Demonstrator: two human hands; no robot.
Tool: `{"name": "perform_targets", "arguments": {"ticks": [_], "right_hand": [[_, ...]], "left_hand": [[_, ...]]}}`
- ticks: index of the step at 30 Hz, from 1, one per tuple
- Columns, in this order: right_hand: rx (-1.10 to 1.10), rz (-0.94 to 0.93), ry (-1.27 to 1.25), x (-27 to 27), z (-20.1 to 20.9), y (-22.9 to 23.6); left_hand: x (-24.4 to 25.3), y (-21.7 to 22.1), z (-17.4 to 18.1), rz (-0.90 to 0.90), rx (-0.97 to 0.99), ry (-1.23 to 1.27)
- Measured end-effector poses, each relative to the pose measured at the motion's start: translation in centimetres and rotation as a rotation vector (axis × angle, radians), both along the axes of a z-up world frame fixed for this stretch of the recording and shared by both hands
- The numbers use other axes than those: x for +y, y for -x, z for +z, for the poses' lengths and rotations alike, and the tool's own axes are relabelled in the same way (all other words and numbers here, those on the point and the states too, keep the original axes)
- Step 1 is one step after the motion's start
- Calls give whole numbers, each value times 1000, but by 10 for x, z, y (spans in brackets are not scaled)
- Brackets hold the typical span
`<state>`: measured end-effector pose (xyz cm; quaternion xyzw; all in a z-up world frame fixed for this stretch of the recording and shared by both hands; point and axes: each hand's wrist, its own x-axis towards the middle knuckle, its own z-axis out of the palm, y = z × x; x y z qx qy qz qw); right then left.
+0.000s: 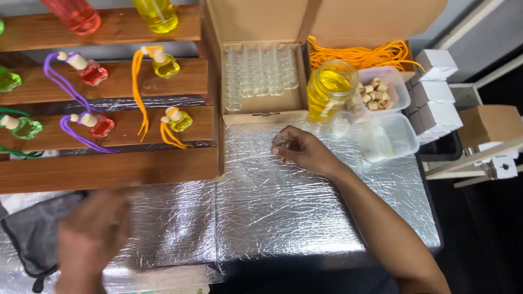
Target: Folding a small cardboard box, placing a perfume bottle inside, and cleaning the bottle with a cloth.
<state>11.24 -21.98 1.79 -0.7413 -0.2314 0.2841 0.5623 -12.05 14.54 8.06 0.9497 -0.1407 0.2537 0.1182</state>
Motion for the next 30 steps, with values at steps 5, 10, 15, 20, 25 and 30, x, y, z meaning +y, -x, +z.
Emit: {"name": "perform_targets", "arguments": {"ticks": [5,10,15,20,25,30], "right_hand": [[32,-27,37,5,5,4],[73,-52,99,6,6,2],[62,-37,86,6,5,1],[72,-41,73,5,4,1],[51,-46,61,4,5,5],[-82,-79,44,-2,-4,8]], "left_hand": [[96,74,-86,833,22,-432],[88,99,-123,913,84,-457],[48,103,-109,772,91,-82],[-34,77,-74,435,302,541],[-107,28,-73,-335,531,527],[-151,-26,-74,-682,598,484]]}}
